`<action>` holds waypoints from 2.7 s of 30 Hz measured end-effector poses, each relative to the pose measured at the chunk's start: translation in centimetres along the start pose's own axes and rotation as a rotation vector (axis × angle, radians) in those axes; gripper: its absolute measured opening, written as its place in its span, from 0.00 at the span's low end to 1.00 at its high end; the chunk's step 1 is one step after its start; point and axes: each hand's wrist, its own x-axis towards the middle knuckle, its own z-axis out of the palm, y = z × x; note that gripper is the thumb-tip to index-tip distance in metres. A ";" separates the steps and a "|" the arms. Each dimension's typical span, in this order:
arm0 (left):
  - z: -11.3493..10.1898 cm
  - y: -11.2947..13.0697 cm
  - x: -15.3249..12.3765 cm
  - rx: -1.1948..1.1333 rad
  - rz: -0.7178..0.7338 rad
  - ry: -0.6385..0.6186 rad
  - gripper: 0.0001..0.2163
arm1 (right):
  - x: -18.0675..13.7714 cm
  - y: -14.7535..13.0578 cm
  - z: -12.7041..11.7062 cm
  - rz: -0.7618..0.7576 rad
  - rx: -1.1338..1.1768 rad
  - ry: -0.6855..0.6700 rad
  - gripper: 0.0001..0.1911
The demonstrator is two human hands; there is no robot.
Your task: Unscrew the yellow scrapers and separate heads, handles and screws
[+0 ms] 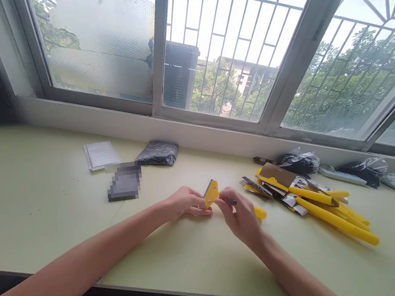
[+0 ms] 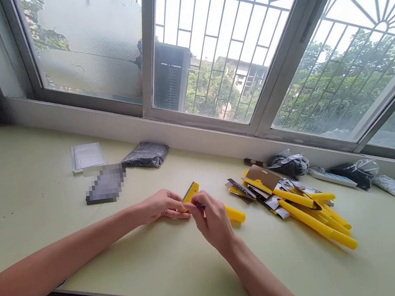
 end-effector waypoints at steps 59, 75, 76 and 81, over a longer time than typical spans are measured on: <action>-0.1 0.2 -0.3 0.049 0.006 -0.018 0.07 | 0.6 -1.8 -1.0 0.266 0.532 -0.003 0.09; -0.1 0.1 -0.1 0.048 0.025 -0.039 0.07 | 0.6 -2.5 -0.3 0.275 0.636 0.094 0.06; -0.2 0.1 -0.1 0.051 0.024 -0.039 0.08 | 0.6 -2.5 -0.2 0.290 0.656 0.107 0.08; -0.4 -0.1 0.1 0.063 0.026 -0.050 0.08 | 0.4 -2.3 -0.4 0.239 0.652 0.046 0.07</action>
